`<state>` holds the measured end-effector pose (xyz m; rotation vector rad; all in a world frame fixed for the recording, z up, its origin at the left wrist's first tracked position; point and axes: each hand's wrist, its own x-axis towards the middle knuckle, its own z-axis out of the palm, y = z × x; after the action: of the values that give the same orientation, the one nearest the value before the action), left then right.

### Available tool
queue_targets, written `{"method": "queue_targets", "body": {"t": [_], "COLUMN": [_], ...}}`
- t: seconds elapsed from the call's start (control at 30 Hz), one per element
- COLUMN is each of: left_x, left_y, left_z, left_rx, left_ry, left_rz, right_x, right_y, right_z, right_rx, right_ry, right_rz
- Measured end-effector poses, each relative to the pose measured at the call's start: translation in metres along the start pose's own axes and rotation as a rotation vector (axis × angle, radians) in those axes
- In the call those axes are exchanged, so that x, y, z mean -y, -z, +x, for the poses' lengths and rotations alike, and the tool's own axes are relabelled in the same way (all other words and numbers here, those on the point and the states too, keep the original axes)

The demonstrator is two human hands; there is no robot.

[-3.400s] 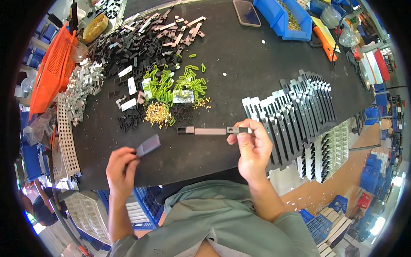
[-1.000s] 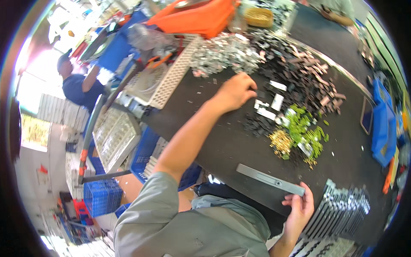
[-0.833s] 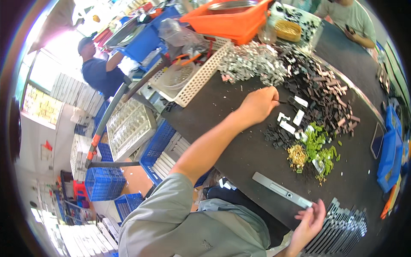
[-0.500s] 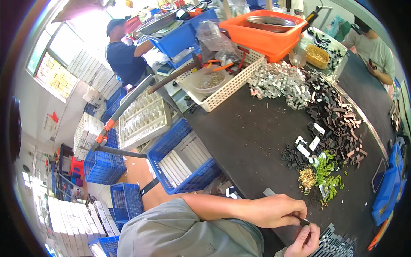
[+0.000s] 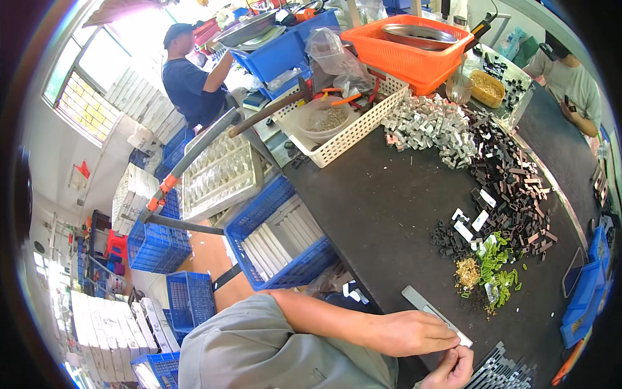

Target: The person assembles small metal brackets and plastic fasteners with screws into metal housings at a workbench. The parts are fastened together using an electric screwdriver.

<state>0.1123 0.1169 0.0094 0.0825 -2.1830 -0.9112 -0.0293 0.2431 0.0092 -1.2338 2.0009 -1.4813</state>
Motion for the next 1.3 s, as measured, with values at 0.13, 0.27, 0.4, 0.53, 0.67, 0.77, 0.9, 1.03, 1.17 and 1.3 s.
{"method": "queue_targets", "body": {"t": [0.13,0.27,0.4,0.53,0.67,0.77,0.9,1.03,1.17,1.3], "left_x": [-0.003,-0.003,-0.007,-0.027,-0.018,-0.008,0.004,-0.001,0.001,-0.003], "left_y": [0.001,-0.006,-0.011,-0.012,0.038,0.055,0.044,0.008,-0.026,-0.105], "left_z": [0.0,-0.003,0.0,0.019,0.032,0.029,0.023,0.044,0.032,-0.002], "left_rx": [0.016,0.006,0.068,-0.029,-0.192,-0.356,-0.28,-0.037,0.145,-0.126], "left_ry": [0.04,0.089,0.15,0.385,0.585,0.731,0.636,0.499,0.264,0.633], "left_rz": [-0.08,-0.167,-0.295,-0.792,-0.832,-0.749,-0.507,0.117,0.286,0.946], "right_x": [0.012,0.024,0.024,-0.004,-0.002,0.021,0.029,0.008,-0.017,-0.016], "right_y": [0.012,0.014,0.017,0.031,0.078,0.113,0.036,-0.044,-0.074,-0.079], "right_z": [-0.002,-0.002,-0.012,-0.031,-0.038,-0.041,-0.014,-0.013,-0.029,-0.016], "right_rx": [0.142,0.162,0.069,-0.138,0.374,0.564,0.317,0.466,0.57,0.391], "right_ry": [-0.067,0.01,-0.106,-0.242,-0.329,-0.558,0.148,0.476,0.452,0.418], "right_rz": [-0.096,-0.172,0.069,0.181,-0.448,-0.764,-0.411,-0.589,-0.622,-0.526]}}
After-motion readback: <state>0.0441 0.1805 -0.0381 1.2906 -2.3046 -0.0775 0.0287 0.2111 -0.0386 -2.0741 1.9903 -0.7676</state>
